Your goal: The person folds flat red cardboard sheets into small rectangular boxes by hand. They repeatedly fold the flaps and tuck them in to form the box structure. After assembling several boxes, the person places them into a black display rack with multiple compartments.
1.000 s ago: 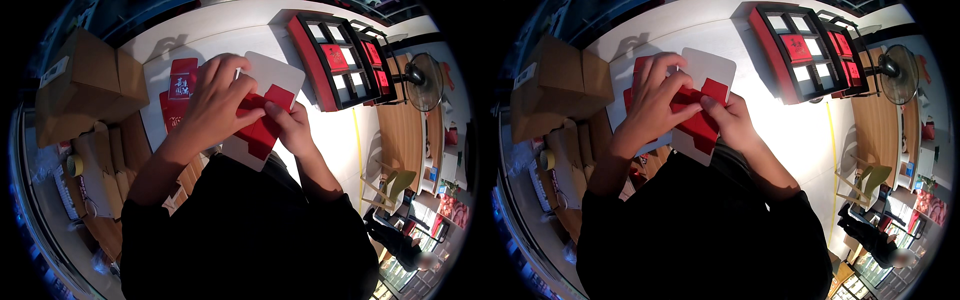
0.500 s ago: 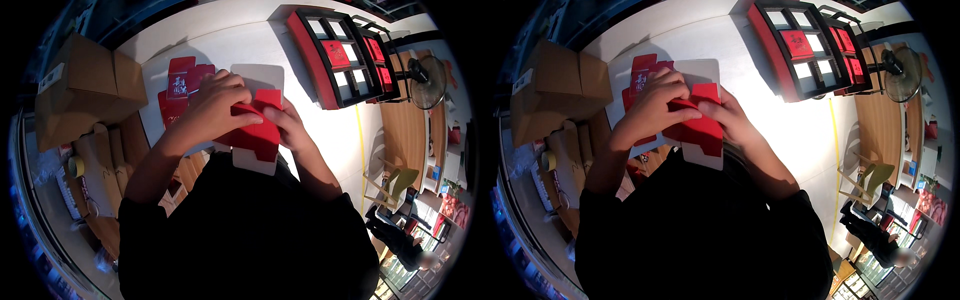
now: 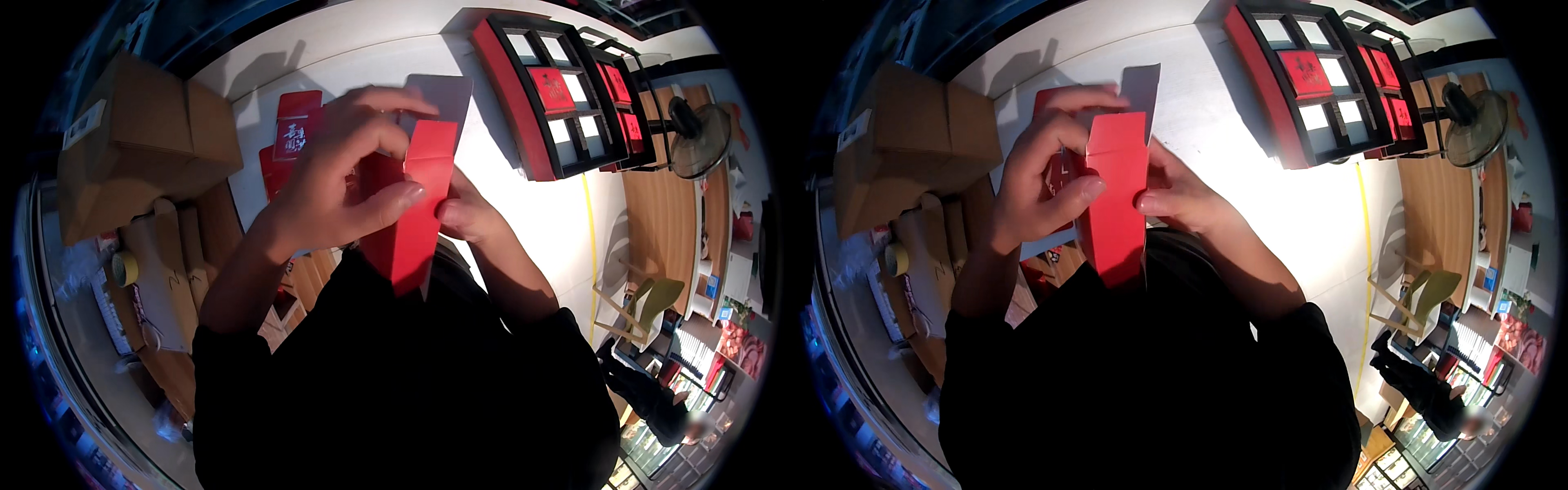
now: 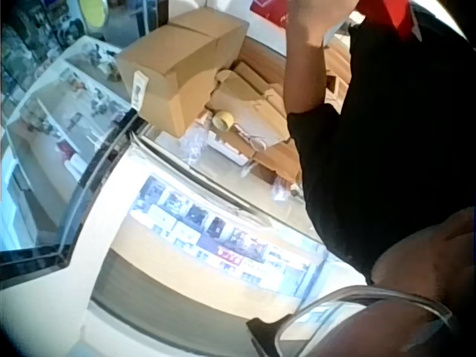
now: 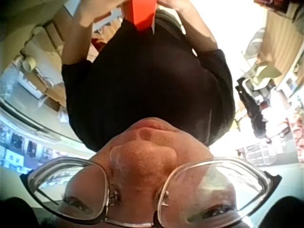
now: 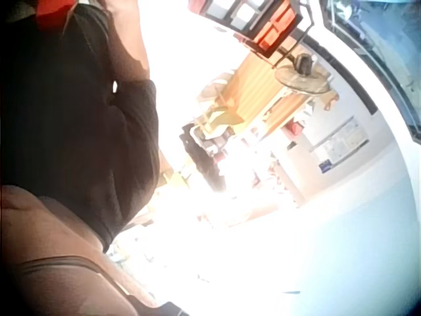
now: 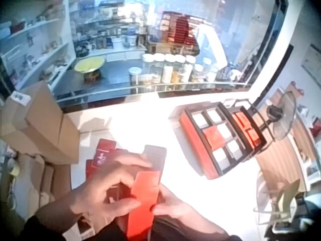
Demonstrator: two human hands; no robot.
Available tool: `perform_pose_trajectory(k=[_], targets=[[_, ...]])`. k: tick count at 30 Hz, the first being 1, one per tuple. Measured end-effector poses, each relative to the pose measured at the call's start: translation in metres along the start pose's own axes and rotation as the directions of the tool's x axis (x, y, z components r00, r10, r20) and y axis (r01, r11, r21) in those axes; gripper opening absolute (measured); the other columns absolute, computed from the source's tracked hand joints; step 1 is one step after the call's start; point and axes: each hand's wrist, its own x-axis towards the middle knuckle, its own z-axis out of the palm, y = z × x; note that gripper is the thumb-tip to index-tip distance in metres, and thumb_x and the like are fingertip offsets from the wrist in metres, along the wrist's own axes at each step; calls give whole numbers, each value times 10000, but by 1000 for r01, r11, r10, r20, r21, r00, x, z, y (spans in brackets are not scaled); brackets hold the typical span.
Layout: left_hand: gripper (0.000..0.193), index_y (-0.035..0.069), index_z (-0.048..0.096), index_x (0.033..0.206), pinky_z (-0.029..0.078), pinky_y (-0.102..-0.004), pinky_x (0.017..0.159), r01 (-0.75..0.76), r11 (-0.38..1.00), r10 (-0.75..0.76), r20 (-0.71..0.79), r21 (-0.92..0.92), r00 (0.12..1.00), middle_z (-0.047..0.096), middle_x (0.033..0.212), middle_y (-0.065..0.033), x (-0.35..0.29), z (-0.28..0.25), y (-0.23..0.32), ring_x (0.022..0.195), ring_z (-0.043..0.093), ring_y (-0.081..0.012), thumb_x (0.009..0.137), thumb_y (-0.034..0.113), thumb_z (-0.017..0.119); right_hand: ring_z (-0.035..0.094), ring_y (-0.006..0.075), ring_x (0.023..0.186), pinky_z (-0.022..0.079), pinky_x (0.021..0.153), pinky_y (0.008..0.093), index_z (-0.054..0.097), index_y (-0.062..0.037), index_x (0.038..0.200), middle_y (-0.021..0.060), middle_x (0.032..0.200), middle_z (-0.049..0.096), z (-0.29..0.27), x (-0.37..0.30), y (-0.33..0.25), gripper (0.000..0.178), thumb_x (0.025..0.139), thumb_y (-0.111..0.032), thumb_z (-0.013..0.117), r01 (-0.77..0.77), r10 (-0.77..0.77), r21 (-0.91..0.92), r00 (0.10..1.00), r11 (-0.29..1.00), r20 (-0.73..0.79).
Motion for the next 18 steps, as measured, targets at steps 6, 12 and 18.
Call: perform_pose_trajectory(k=[6,12,18], targets=[[937,30,171,1416,274,-424,1078,306,732,-392,-10,-608,920,260,1442,-197,-34,14,-6,1360,247,-318,721,240,766,500,239,1150,389,975,372,245,-30,1397,137,1226,509,-8,-8,-16,958,644,-276,783,3,-15,-195,998,981,-59],[976,22,178,1402,329,-377,1031,351,500,-504,65,-792,862,373,1320,-128,-50,24,-2,1260,346,-225,683,204,812,504,220,1133,394,964,365,284,-19,1378,127,1238,499,2,-10,-18,862,673,-177,754,45,-38,-181,998,982,45],[585,-21,305,1243,509,-309,850,260,855,-461,-430,-448,776,521,1141,-158,-56,35,6,1024,578,-199,786,-31,668,529,201,1083,458,888,317,310,5,1337,116,1194,504,37,-18,-12,598,831,-22,628,170,-413,-682,886,712,-210]])
